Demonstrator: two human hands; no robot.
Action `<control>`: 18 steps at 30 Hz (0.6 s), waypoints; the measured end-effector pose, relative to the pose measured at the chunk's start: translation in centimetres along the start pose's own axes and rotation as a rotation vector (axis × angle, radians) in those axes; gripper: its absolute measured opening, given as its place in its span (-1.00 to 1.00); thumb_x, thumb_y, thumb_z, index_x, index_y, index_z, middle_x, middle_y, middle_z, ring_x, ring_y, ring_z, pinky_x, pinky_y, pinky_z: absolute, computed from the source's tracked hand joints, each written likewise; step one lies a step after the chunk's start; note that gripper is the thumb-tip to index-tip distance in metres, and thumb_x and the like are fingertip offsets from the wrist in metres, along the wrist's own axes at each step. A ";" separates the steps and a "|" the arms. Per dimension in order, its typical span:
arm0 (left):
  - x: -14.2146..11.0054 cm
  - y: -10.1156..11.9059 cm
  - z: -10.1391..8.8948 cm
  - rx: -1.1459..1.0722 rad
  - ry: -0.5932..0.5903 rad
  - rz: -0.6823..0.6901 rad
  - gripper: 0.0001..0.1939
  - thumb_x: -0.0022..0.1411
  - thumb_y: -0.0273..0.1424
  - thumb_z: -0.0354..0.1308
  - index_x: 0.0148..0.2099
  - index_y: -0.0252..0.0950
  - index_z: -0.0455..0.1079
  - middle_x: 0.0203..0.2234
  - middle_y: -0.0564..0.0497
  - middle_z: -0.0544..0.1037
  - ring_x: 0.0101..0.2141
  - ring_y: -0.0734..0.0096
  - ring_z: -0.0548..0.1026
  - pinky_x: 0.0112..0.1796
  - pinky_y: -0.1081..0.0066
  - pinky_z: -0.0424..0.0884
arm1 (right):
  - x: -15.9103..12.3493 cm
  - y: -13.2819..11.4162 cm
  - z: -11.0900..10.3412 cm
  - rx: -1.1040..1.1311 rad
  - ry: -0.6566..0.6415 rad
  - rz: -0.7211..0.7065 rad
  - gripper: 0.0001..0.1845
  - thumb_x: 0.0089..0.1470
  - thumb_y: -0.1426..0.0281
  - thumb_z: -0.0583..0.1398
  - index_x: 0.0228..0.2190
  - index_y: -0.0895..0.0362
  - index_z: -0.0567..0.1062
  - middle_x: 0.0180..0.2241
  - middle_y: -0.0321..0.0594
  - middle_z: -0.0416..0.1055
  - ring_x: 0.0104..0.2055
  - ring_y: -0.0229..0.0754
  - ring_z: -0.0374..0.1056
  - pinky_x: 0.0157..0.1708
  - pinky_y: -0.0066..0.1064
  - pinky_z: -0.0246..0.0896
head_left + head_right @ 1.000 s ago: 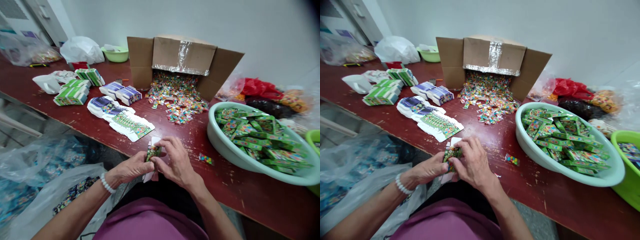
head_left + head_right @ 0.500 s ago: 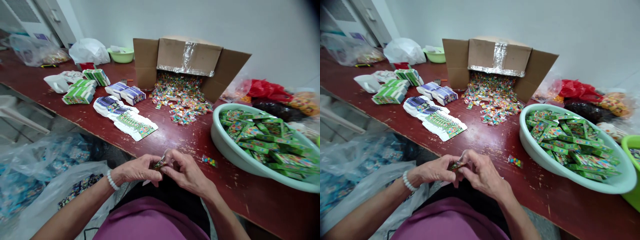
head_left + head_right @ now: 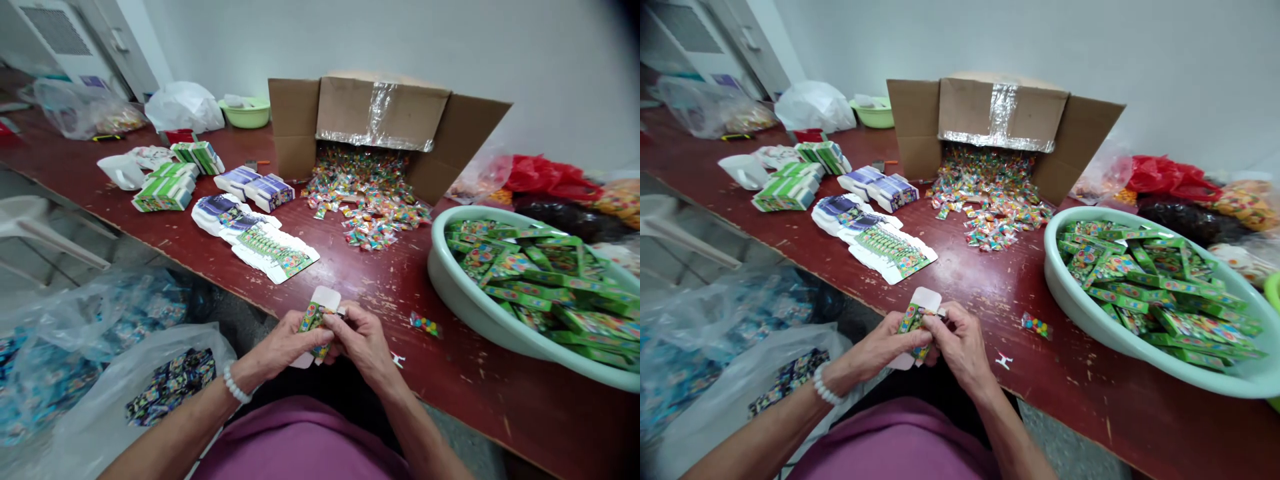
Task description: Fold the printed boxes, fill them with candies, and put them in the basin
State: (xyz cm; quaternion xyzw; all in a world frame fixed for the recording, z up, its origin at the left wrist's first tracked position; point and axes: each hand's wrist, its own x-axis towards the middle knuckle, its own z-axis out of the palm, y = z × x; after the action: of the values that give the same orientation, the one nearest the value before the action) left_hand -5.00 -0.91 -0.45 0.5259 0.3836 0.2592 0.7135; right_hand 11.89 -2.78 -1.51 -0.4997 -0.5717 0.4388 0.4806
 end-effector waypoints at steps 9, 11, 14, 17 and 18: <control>-0.3 -0.2 1.1 -0.054 0.310 0.188 -0.35 0.18 -0.35 0.34 0.21 -0.15 0.10 -0.12 -0.04 0.61 -0.22 0.28 0.62 -0.23 0.36 0.52 | 0.6 0.1 -0.3 0.213 0.036 0.151 -0.60 0.12 0.21 0.28 -0.02 0.08 0.44 -0.34 -0.29 0.51 -0.34 -0.19 0.42 -0.34 -0.41 0.32; -0.4 -0.2 1.5 -0.121 0.340 0.243 -0.26 0.19 -0.38 0.34 0.29 -0.09 0.01 -0.03 -0.07 0.59 -0.15 0.25 0.62 -0.18 0.34 0.53 | 0.3 0.1 0.4 0.344 0.081 0.191 -0.38 0.10 0.24 0.31 0.14 0.01 0.25 -0.28 -0.29 0.51 -0.33 -0.19 0.44 -0.33 -0.38 0.37; -0.2 -0.2 1.8 -0.155 0.358 0.292 -0.31 0.18 -0.40 0.34 0.27 -0.09 0.13 0.09 -0.07 0.52 -0.05 0.26 0.58 -0.10 0.37 0.51 | -0.1 0.2 1.2 0.375 0.112 0.174 -0.42 0.11 0.25 0.31 0.12 -0.01 0.29 -0.22 -0.25 0.52 -0.32 -0.21 0.44 -0.33 -0.40 0.38; -0.1 -0.2 1.6 -0.176 0.338 0.262 -0.45 0.16 -0.39 0.35 0.17 -0.17 0.28 0.02 -0.06 0.57 -0.06 0.28 0.56 -0.10 0.40 0.49 | 0.0 0.3 1.2 0.394 0.101 0.133 -0.60 0.12 0.21 0.30 -0.02 0.02 0.44 -0.20 -0.24 0.53 -0.26 -0.21 0.44 -0.31 -0.43 0.37; 0.0 -0.3 1.5 -0.185 0.323 0.239 -0.50 0.17 -0.38 0.35 0.13 -0.19 0.32 -0.03 -0.05 0.59 -0.10 0.31 0.57 -0.14 0.42 0.49 | 0.1 0.4 1.0 0.401 0.095 0.138 -0.68 0.11 0.20 0.30 -0.11 0.04 0.49 -0.26 -0.26 0.52 -0.29 -0.23 0.42 -0.33 -0.44 0.35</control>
State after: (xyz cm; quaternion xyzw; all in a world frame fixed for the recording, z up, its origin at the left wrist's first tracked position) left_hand -3.78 -1.89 -0.47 0.4518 0.4024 0.4570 0.6521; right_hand 10.91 -2.66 -2.02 -0.4521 -0.4141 0.5518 0.5654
